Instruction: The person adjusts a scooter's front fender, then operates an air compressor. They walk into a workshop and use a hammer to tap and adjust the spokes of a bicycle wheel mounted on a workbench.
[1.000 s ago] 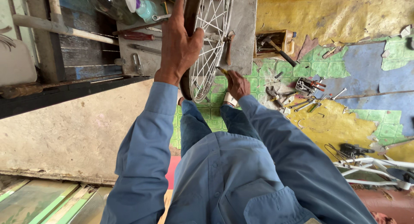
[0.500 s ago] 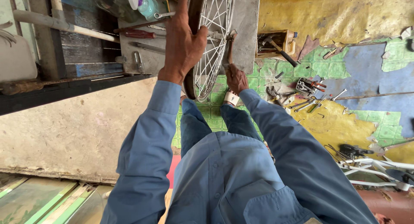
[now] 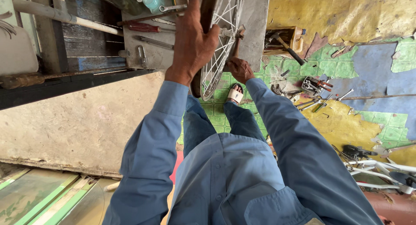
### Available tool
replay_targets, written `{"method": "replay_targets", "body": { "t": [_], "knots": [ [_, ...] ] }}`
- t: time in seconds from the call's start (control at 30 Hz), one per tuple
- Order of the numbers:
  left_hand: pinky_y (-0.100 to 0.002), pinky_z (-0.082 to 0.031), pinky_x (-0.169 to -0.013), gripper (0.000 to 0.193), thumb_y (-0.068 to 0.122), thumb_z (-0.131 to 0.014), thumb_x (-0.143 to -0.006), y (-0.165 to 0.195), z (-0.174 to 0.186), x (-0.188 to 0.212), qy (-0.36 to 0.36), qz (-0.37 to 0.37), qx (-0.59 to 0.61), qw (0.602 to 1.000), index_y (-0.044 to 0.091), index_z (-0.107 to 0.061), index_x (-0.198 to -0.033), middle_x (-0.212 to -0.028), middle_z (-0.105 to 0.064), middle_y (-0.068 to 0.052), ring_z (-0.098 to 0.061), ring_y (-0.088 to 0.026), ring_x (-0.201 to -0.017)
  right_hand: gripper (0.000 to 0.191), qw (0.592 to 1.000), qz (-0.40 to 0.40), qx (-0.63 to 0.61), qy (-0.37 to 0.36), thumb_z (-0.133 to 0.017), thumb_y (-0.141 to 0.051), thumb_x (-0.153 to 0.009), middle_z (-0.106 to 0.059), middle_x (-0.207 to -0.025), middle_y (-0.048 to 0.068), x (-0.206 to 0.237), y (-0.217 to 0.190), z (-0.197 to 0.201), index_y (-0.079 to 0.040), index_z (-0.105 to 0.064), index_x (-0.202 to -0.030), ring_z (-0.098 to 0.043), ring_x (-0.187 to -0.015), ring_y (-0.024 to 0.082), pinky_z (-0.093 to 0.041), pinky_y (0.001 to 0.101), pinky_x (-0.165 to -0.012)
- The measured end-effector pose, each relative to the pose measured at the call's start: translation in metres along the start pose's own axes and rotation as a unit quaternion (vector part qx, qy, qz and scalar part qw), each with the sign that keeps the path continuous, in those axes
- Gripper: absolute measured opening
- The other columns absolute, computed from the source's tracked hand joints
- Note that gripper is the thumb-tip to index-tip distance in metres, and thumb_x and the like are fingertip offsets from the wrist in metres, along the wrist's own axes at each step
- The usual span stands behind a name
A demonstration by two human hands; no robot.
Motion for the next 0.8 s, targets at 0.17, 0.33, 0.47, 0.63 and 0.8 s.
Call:
{"method": "replay_targets", "body": {
  "t": [0.17,0.33,0.47,0.63,0.8],
  "knots": [
    [-0.050,-0.055,-0.097,0.080,0.016,-0.070,-0.094,0.003,-0.008,0.003,-0.019,0.010,-0.074,0.997,0.010,-0.030,-0.163,-0.121,-0.072,-0.018,-0.068,-0.034,-0.092,0.023,0.999,0.032,0.001,-0.030,-0.058,-0.021,-0.100,-0.067,-0.080,0.023,-0.004,-0.006,-0.006,-0.001,-0.069,-0.098,-0.066,-0.070,0.036,-0.051,0.0468,-0.066],
    [-0.051,-0.051,-0.098,0.077,0.015,-0.069,-0.095,0.013,-0.008,0.009,0.012,-0.057,-0.055,0.997,0.009,-0.028,-0.160,-0.128,-0.070,-0.019,-0.070,-0.029,-0.091,0.025,0.999,0.009,0.015,-0.032,-0.059,-0.022,-0.101,-0.063,-0.074,0.025,-0.006,0.004,-0.016,0.001,-0.068,-0.094,-0.063,-0.066,0.039,-0.050,0.0479,-0.066],
    [-0.050,-0.053,-0.106,0.075,0.017,-0.067,-0.097,-0.002,-0.006,0.009,-0.012,0.005,-0.021,1.000,0.004,-0.029,-0.160,-0.118,-0.073,-0.019,-0.072,-0.028,-0.087,0.026,0.999,0.013,0.003,0.040,-0.062,-0.023,-0.101,-0.067,-0.076,0.023,-0.006,0.010,-0.008,0.000,-0.070,-0.094,-0.065,-0.067,0.037,-0.051,0.0465,-0.064],
    [-0.047,-0.059,-0.076,0.065,0.014,-0.064,-0.092,0.017,0.010,0.017,0.035,-0.088,-0.037,0.995,-0.001,-0.037,-0.148,-0.098,-0.071,-0.015,-0.069,-0.024,-0.072,0.023,0.998,0.054,-0.014,0.007,-0.061,-0.021,-0.098,-0.070,-0.080,0.021,-0.003,0.008,-0.012,-0.002,-0.075,-0.103,-0.069,-0.067,0.035,-0.054,0.0440,-0.064],
    [-0.032,-0.057,-0.050,0.048,0.014,-0.062,-0.098,-0.006,0.013,0.025,-0.032,0.012,0.045,0.998,-0.001,-0.045,-0.140,-0.074,-0.066,-0.012,-0.068,-0.019,-0.055,0.021,0.997,0.039,0.020,0.067,-0.065,-0.020,-0.100,-0.072,-0.084,0.022,-0.002,0.012,-0.004,-0.002,-0.075,-0.104,-0.070,-0.074,0.038,-0.055,0.0452,-0.067]
  ]
}}
Point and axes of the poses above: each hand's wrist, its own x-axis away from the middle knuckle, its own z-axis out of the back of the hand, y = z × x, the point moved 10 cm from there along -x, towards the middle knuckle
